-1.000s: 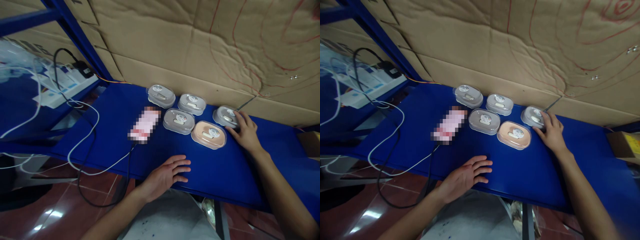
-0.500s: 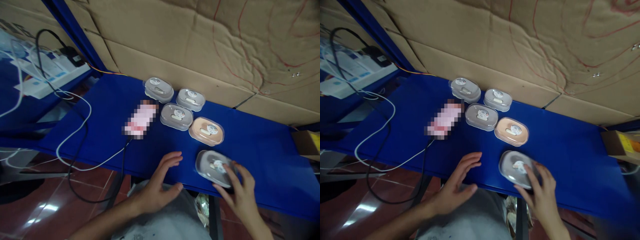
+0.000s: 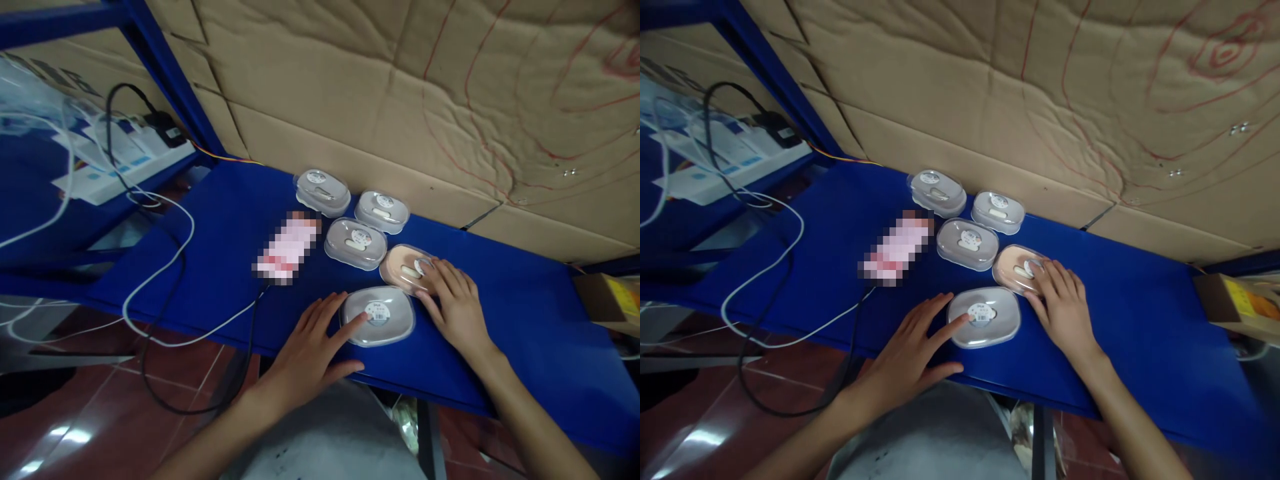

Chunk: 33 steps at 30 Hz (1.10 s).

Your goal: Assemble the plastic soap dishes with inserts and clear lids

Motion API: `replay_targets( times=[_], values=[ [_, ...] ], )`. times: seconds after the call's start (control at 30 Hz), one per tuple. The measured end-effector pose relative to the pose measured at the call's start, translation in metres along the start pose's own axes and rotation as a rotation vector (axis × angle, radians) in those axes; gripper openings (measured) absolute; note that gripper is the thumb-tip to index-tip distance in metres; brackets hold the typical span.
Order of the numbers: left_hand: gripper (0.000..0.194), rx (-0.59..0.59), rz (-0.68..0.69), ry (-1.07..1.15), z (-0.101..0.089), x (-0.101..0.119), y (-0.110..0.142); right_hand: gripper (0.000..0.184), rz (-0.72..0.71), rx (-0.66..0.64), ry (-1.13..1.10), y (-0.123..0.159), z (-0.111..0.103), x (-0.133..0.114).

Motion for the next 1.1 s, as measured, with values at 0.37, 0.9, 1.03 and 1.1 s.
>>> replay_targets(
  times=[0.37, 0.9, 1.03, 1.1],
  values=[
    [0.053, 0.242, 0.029, -0.324, -0.002, 0.007, 0.001, 0.059, 0.08, 0.096, 0.001, -0.034, 0.004, 0.084],
    [0.055, 0.505, 0.044, -0.146, -0.014, 0.002, 0.014, 0.068, -0.34, -0.104, -0.178, -0.084, 0.014, -0.054],
    [0.051, 0.49, 0.063, -0.129, -0.014, 0.002, 0.013, 0.063, -0.248, -0.022, -0.109, -0.053, 0.007, -0.028],
    [0.05, 0.478, 0.063, -0.121, -0.014, 0.002, 0.012, 0.062, -0.172, 0.013, -0.062, -0.035, 0.004, -0.008]
  ],
)
Point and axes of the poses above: each hand's wrist, its own y-axis away from the middle knuckle, its own z-axis out of the palm, x = y × z, the point moved 7 cm from there along -y, towards the middle knuckle, and after that the axes turned 15 degrees about -x, right-handed, at the moved point
